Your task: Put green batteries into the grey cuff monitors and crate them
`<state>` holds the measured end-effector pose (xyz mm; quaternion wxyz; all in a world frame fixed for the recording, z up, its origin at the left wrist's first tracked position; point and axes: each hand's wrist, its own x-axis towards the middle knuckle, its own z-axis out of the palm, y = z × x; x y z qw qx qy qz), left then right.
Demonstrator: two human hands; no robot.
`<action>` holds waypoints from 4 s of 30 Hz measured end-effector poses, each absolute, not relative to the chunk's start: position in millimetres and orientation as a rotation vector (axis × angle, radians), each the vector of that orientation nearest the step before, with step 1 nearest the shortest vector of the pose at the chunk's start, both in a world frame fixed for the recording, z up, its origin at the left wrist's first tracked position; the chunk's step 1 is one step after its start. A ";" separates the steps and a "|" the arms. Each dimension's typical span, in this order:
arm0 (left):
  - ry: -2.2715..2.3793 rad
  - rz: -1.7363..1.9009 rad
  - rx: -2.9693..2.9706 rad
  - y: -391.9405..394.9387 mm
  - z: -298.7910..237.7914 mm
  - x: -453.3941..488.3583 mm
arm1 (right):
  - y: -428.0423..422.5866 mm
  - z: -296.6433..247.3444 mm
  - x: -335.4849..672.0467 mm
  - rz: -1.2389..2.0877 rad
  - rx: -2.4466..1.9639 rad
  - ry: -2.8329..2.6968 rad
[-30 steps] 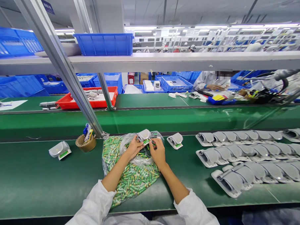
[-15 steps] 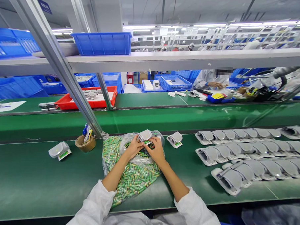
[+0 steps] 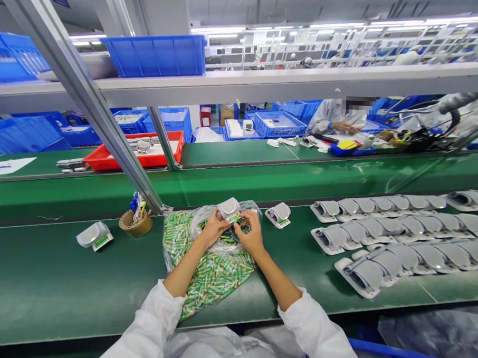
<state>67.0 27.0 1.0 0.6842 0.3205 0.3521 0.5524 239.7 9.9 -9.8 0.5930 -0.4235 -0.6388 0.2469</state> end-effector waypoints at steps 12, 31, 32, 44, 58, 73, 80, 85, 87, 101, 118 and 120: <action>0.909 1.371 0.753 28.4 -12.0 74.4 | 21.5 -25.2 248.8 1.176 -0.923 -1.088; 0.674 1.304 0.666 24.8 -6.9 75.8 | 9.8 -24.6 257.2 0.830 -1.145 -1.521; 0.680 1.307 0.671 25.3 -7.9 75.6 | 8.5 -21.4 257.0 0.783 -1.143 -1.553; 0.922 1.278 0.868 26.5 -6.4 72.6 | -2.5 -12.9 246.3 0.400 -1.316 -2.160; 0.996 1.360 0.906 34.2 -13.5 70.5 | -3.4 -10.1 240.5 0.378 -1.427 -2.224; 1.068 1.359 1.236 34.6 -17.8 68.0 | -3.0 -2.7 245.1 0.421 -1.533 -2.356; 1.062 1.293 1.030 35.9 -17.4 68.0 | -6.3 -4.9 243.8 0.332 -1.530 -2.303; 1.006 1.325 1.131 35.8 -19.4 64.9 | -4.0 -2.2 241.5 0.345 -1.661 -2.373; 0.972 1.315 1.176 36.0 -20.5 63.9 | -3.4 -1.8 241.5 0.351 -1.662 -2.384; 0.983 1.192 1.062 36.9 -18.6 58.2 | -8.9 8.6 235.6 0.368 -1.716 -2.397; 0.906 1.157 1.282 36.5 -27.0 57.4 | -2.0 3.7 232.2 0.444 -1.818 -2.346; 0.917 1.174 1.290 37.4 -25.4 56.9 | -0.9 -1.2 233.9 0.456 -1.790 -2.298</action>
